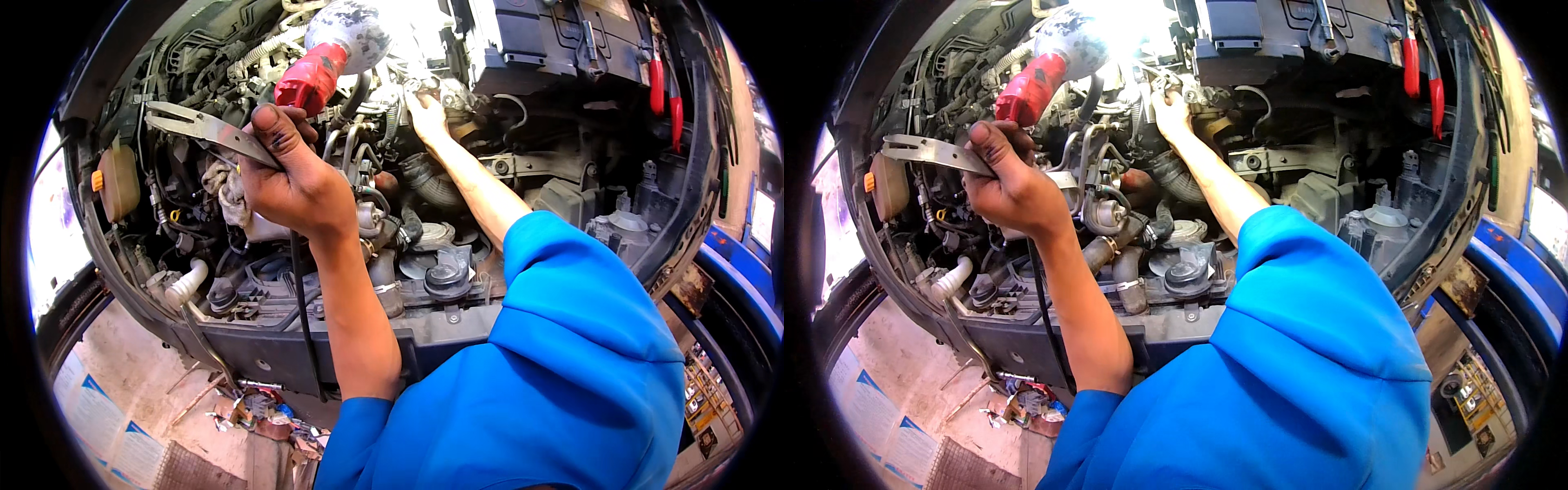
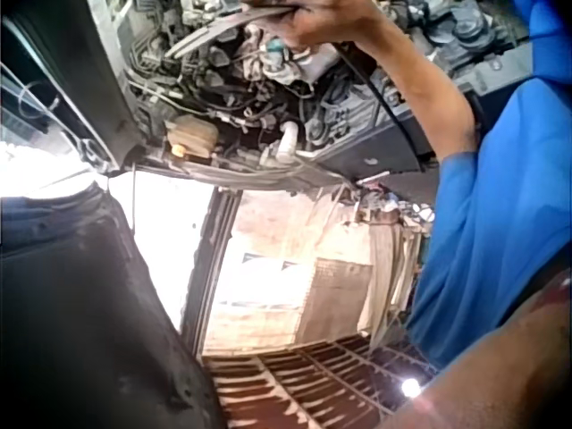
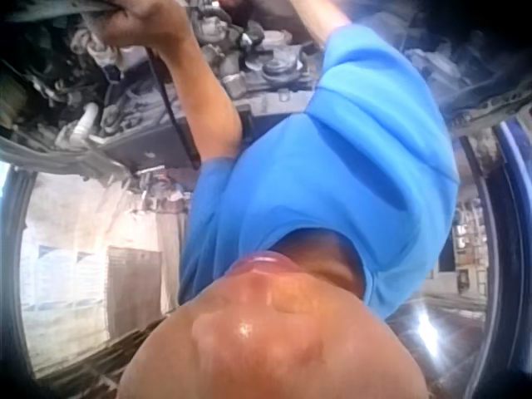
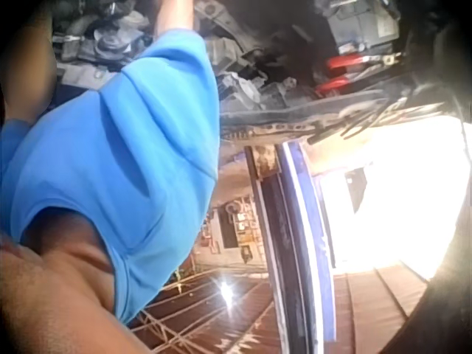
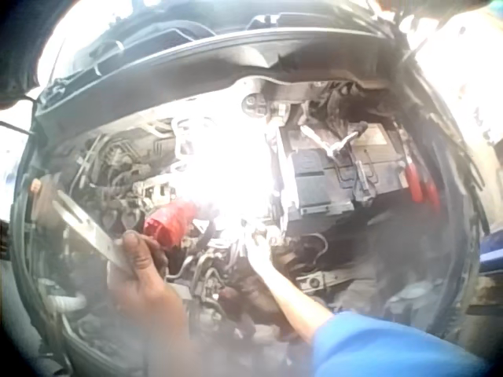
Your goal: The person disconnects a hose, uses a screwdriver to loosen a clamp, and uses pliers on components inside the engine bay while holding a work light.
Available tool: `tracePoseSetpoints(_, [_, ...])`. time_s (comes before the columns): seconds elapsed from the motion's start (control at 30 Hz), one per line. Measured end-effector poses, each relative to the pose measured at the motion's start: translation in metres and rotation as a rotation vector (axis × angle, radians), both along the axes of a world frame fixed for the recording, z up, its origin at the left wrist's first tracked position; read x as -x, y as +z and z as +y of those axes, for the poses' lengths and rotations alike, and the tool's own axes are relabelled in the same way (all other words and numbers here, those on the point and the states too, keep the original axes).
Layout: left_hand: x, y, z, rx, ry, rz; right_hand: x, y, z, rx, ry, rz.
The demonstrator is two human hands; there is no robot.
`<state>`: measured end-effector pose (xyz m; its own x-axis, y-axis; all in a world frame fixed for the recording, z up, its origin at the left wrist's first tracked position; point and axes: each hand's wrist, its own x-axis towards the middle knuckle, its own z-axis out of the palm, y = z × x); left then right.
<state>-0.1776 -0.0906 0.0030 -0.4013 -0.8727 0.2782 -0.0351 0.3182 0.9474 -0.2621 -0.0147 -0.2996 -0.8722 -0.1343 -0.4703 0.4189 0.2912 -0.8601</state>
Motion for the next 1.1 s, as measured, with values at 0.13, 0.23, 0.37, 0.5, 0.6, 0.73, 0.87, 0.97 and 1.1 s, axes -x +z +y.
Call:
tracePoseSetpoints(0.13, [-0.004, 0.002, -0.008, 0.116, 0.046, -0.015, -0.008, 0.015, 0.023, -0.246, 0.344, 0.015])
tracePoseSetpoints(0.23, [-0.003, 0.004, -0.011, 0.067, 0.051, 0.023, -0.002, 0.038, 0.042, -0.306, 0.780, 0.085])
tracePoseSetpoints(0.37, [-0.006, 0.010, -0.011, 0.018, 0.109, 0.096, 0.000, 0.115, 0.067, -0.378, 1.440, 0.201])
tracePoseSetpoints(0.5, [-0.011, 0.012, -0.009, 0.005, 0.135, 0.126, -0.024, 0.221, 0.111, -0.530, 1.556, 0.291])
tracePoseSetpoints(0.6, [-0.028, 0.012, -0.008, 0.057, 0.189, 0.110, -0.057, 0.274, 0.169, -0.522, 1.361, 0.498])
tracePoseSetpoints(0.73, [-0.090, 0.029, -0.007, 0.233, 0.222, -0.038, -0.110, 0.348, 0.238, -0.558, 1.107, 0.682])
tracePoseSetpoints(0.87, [-0.149, 0.025, -0.004, 0.253, 0.180, 0.015, -0.166, 0.355, 0.292, -0.518, 0.669, 0.851])
tracePoseSetpoints(0.97, [-0.193, 0.018, 0.001, 0.334, 0.239, 0.006, -0.195, 0.360, 0.320, -0.524, 0.583, 0.831])
tracePoseSetpoints(1.1, [-0.230, 0.034, 0.018, 0.309, 0.302, -0.010, -0.215, 0.358, 0.332, -0.511, 0.557, 0.919])
